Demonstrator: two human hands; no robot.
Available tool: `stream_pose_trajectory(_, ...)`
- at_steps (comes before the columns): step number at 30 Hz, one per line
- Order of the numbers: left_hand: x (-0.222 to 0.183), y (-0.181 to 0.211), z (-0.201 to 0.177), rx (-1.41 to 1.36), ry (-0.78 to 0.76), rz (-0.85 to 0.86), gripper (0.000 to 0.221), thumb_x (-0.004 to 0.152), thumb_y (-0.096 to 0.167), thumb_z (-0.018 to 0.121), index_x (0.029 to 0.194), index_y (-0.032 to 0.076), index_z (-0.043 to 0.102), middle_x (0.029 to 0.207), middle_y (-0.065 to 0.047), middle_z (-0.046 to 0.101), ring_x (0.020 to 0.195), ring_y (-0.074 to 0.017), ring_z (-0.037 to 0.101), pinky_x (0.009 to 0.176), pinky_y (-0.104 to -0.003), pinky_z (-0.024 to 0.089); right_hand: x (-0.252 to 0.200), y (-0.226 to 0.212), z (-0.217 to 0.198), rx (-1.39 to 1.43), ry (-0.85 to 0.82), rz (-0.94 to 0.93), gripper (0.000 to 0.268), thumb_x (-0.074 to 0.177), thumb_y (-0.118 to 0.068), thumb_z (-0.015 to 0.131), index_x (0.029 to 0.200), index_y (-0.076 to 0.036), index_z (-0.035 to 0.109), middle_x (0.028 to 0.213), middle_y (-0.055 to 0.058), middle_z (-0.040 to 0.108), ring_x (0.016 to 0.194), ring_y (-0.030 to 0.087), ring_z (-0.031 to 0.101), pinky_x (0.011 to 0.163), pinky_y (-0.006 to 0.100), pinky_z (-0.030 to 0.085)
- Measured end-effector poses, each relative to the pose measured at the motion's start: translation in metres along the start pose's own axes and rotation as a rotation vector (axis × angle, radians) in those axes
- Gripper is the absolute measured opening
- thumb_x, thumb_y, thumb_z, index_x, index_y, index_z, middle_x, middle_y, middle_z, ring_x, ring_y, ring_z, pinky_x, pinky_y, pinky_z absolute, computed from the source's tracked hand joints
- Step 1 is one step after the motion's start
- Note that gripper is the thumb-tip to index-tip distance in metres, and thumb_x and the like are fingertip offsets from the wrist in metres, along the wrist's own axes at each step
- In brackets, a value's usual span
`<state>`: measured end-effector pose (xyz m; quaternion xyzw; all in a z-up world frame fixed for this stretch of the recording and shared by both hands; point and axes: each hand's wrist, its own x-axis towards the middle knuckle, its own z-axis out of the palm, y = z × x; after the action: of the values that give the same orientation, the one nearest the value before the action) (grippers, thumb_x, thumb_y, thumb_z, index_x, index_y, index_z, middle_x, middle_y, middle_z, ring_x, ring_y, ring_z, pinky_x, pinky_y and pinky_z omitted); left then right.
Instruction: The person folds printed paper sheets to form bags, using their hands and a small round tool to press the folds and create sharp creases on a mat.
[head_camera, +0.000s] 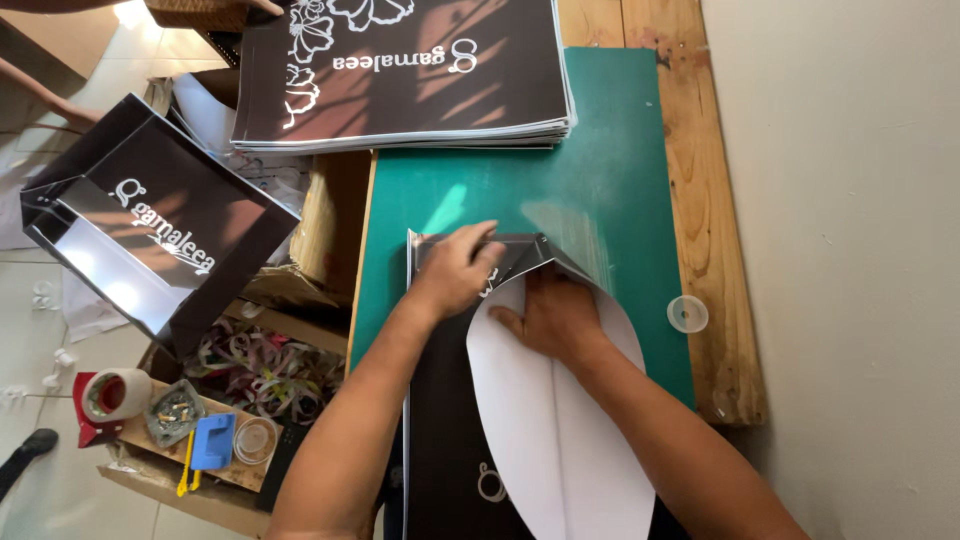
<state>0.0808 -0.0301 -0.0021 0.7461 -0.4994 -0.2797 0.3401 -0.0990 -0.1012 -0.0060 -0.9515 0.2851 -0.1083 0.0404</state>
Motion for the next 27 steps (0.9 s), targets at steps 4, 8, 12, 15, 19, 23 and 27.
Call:
stream_pose_trajectory(4,0.024,0.008,0.033,0.114,-0.096,0.287,0.057,0.105,0.038,0.047,0.148,0.001,0.048,0.156,-0.018,0.046,0.149,-0.0347,0.038,0.123,-0.051,0.026,0.006,-0.004,-0.008,0.003,-0.068,0.010,0.074,0.078,-0.060,0.068,0.121,0.000,0.063,0.111,0.022,0.069,0.094,0.037,0.069,0.074,0.049,0.055)
stream_pose_trajectory(8,0.023,0.003,0.049,0.332,-0.080,0.445,0.061,0.106,0.036,0.043,0.153,-0.001,0.041,0.163,-0.019,0.037,0.153,-0.0353,0.031,0.124,-0.054,0.020,-0.002,-0.001,0.002,0.037,-0.407,0.135,0.050,0.100,-0.057,0.057,0.116,-0.011,0.067,0.108,0.012,0.074,0.098,0.029,0.070,0.087,0.045,0.053)
stream_pose_trajectory(12,0.010,0.007,0.050,0.460,-0.105,0.465,0.068,0.101,0.038,0.049,0.155,-0.001,0.037,0.166,-0.016,0.029,0.154,-0.0350,0.023,0.123,-0.053,0.017,-0.029,0.004,-0.009,0.111,-0.030,-0.076,0.044,0.085,-0.041,0.070,0.109,-0.004,0.069,0.103,0.016,0.071,0.091,0.031,0.069,0.077,0.045,0.054)
stream_pose_trajectory(15,0.007,0.012,0.051,0.567,-0.126,0.437,0.071,0.097,0.040,0.052,0.155,0.002,0.037,0.167,-0.013,0.025,0.155,-0.0330,0.020,0.124,-0.052,0.016,-0.067,-0.001,-0.037,0.130,0.044,-0.159,0.064,0.071,-0.036,0.074,0.117,0.008,0.066,0.114,0.025,0.066,0.089,0.034,0.065,0.075,0.045,0.054)
stream_pose_trajectory(19,0.008,0.016,0.057,0.626,-0.103,0.422,0.073,0.095,0.040,0.054,0.154,0.001,0.037,0.167,-0.013,0.023,0.154,-0.0324,0.019,0.123,-0.052,0.015,-0.077,0.016,-0.060,0.311,-0.130,-0.075,0.046,0.083,-0.016,0.071,0.128,-0.008,0.069,0.120,0.013,0.064,0.104,0.029,0.063,0.093,0.043,0.052)
stream_pose_trajectory(23,0.003,0.016,0.058,0.622,-0.069,0.436,0.072,0.097,0.040,0.053,0.155,0.001,0.037,0.168,-0.015,0.023,0.155,-0.0324,0.019,0.124,-0.053,0.015,-0.041,0.047,-0.055,0.078,0.128,-0.258,0.055,0.071,-0.004,0.066,0.126,-0.005,0.066,0.142,0.011,0.058,0.131,0.032,0.054,0.110,0.049,0.042)
stream_pose_trajectory(27,0.002,0.016,0.055,0.610,-0.047,0.466,0.071,0.096,0.039,0.054,0.154,0.000,0.039,0.167,-0.015,0.024,0.155,-0.0326,0.020,0.124,-0.054,0.016,-0.030,0.057,-0.030,0.065,0.071,-0.261,0.056,0.077,0.001,0.060,0.132,-0.001,0.064,0.154,0.012,0.052,0.144,0.030,0.045,0.116,0.046,0.039)
